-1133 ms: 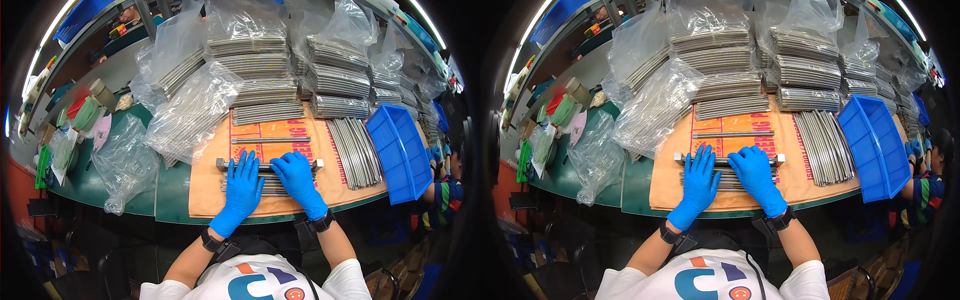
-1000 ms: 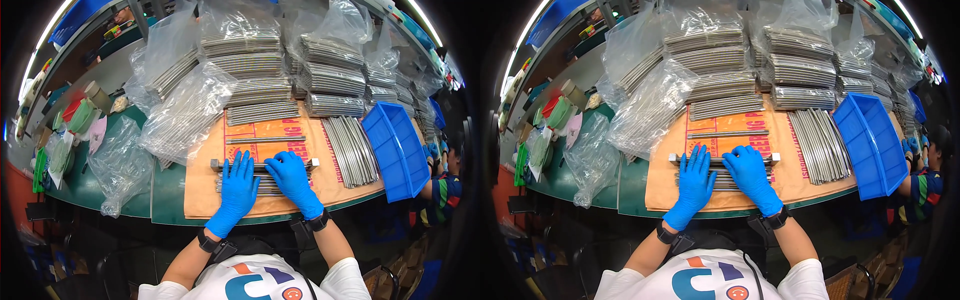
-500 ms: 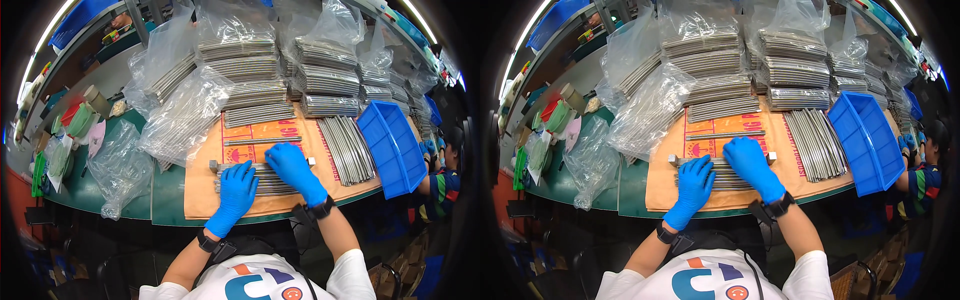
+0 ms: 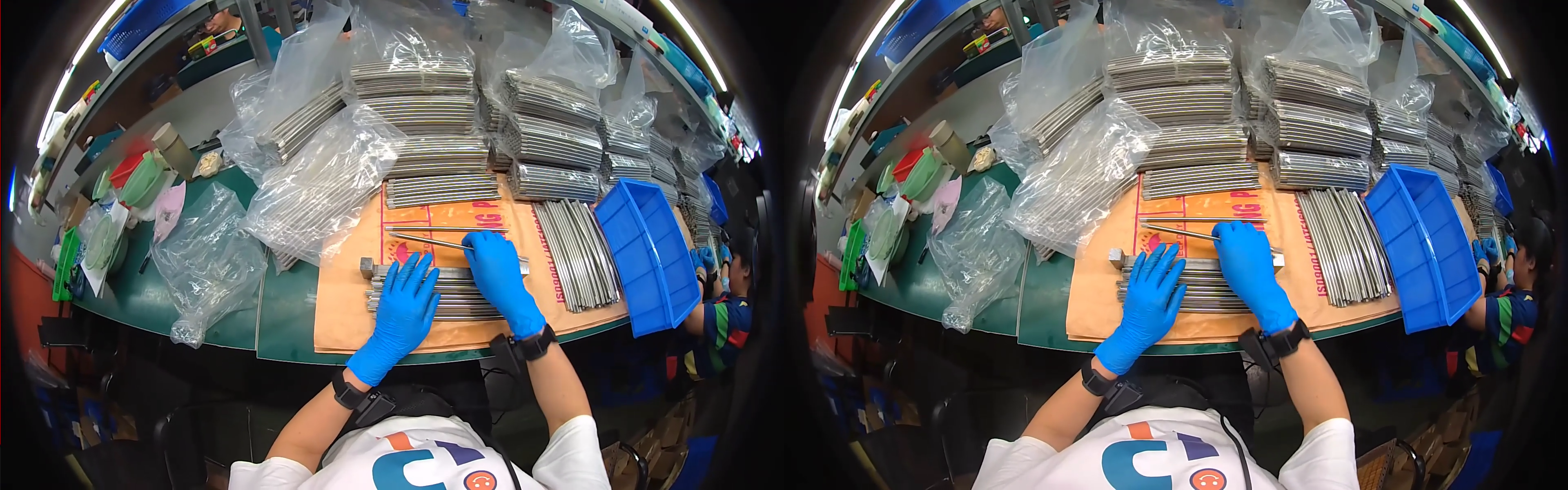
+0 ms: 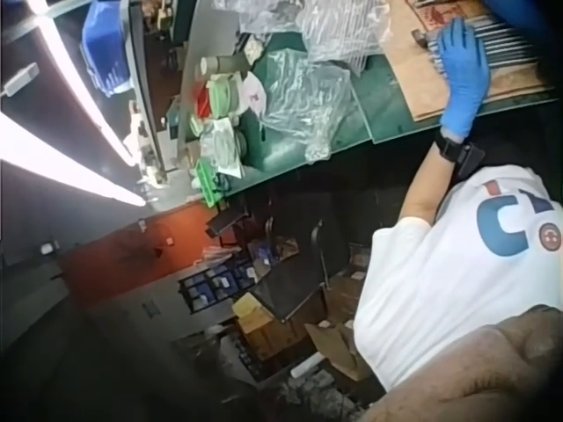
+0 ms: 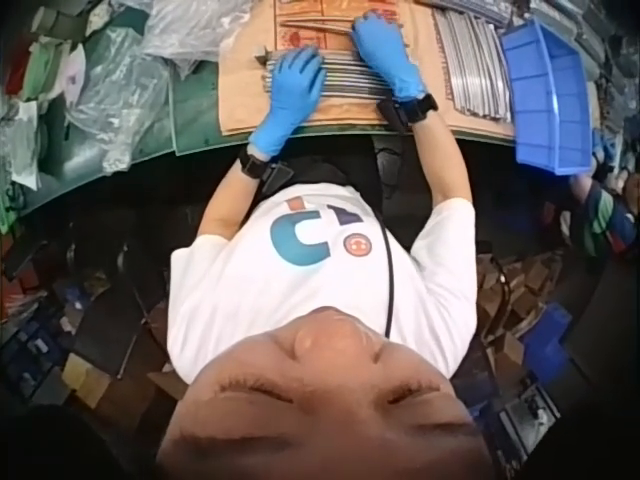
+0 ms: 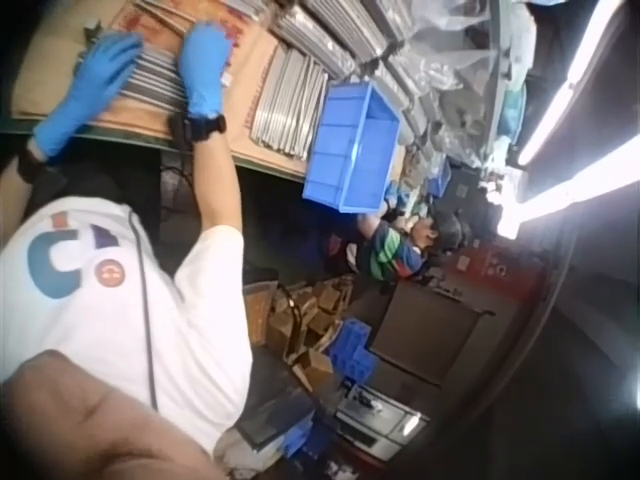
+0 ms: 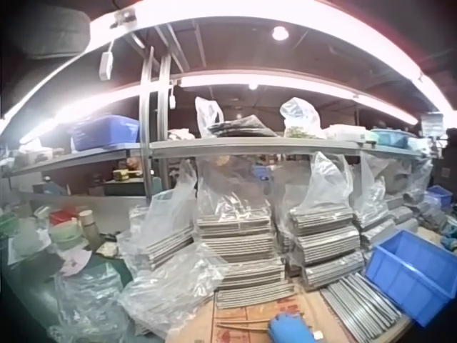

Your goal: The person places metal rods into a metal jig by hand, removes them, and then puts the rods into a blue bin. After moving the bin aside, the person continues placing more metal rods into the jig.

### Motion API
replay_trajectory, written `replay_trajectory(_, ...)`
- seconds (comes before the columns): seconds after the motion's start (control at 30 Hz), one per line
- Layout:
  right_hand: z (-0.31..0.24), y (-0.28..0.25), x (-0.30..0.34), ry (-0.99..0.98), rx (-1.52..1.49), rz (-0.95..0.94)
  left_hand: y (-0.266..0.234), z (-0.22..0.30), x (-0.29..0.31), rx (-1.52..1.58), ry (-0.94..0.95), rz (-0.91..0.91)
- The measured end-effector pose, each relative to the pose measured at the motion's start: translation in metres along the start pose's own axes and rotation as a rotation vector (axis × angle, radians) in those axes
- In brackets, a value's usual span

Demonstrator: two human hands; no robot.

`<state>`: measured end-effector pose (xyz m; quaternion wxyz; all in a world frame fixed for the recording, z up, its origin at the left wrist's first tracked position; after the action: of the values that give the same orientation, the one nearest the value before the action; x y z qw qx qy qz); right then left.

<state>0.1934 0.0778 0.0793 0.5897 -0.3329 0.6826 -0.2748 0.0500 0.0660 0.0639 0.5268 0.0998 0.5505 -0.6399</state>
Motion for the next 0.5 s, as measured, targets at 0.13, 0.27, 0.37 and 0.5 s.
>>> replay_trajectory(0.13,-0.013,-0.02,0.017,-0.026,-0.088,0.076,0.004,0.004,-0.002,-0.041,0.02,-0.044)
replay_trajectory(0.27,-0.023,-0.016,0.02,-0.051,-0.148,0.092,0.008,0.0,-0.002,-0.057,0.004,-0.055)
replay_trajectory(0.37,-0.022,-0.015,0.021,-0.053,-0.167,0.094,0.009,0.0,-0.002,-0.061,-0.004,-0.055)
replay_trajectory(0.5,-0.019,-0.008,0.023,-0.055,-0.179,0.09,0.012,-0.001,-0.001,-0.083,-0.005,-0.067)
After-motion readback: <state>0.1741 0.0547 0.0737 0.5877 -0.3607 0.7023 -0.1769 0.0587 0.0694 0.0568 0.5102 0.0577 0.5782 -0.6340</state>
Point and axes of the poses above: each hand's wrist, its own x-axis away from the middle knuckle, its own y-axis out of the palm, z = x × y, the point moved 10 cm from there along -x, towards the middle knuckle, and after that the axes turned 14 degrees about z, right-handed, at the moved point
